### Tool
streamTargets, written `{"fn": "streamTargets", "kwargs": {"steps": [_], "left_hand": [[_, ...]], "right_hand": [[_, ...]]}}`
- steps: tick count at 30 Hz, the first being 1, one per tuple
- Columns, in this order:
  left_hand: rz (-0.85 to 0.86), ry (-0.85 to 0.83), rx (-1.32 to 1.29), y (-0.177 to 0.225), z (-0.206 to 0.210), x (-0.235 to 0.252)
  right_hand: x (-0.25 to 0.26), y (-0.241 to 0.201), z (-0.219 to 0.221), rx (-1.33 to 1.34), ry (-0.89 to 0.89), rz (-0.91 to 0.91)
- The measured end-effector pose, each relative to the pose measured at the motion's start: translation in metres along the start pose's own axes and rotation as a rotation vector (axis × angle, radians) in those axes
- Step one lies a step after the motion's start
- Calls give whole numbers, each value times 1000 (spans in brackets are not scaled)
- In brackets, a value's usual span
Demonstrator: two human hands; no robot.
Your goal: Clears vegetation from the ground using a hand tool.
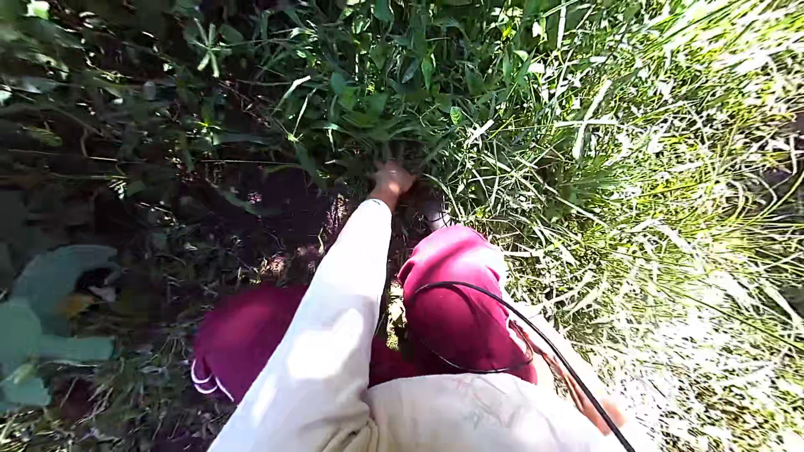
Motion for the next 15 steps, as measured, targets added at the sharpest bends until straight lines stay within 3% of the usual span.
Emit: {"fn": "streamTargets", "kwargs": {"steps": [2, 5, 7, 12, 13, 15], "left_hand": [[-82, 21, -24, -2, 2, 2], [-123, 65, -93, -2, 1, -14], [-132, 111, -172, -14, -1, -14], [-116, 22, -232, -32, -7, 9], [-104, 21, -255, -36, -6, 10], [-89, 21, -306, -40, -2, 13]], "right_hand": [[3, 24, -8, 83, 98, 217], [67, -34, 6, -227, 52, 320], [97, -76, 17, -299, 53, 320], [71, -73, 4, -466, 102, 59], [55, -89, 5, -557, 65, 139], [33, -127, 10, -482, 38, 485]]}}
Point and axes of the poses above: each hand's wrist, its own x-axis towards the middle knuckle, its own z-axis out of the palm, y = z × x, the point moved 1 cm from there along x, towards the middle knuckle, and after that the axes turned 7 degrees about x, right-handed, at the moved point
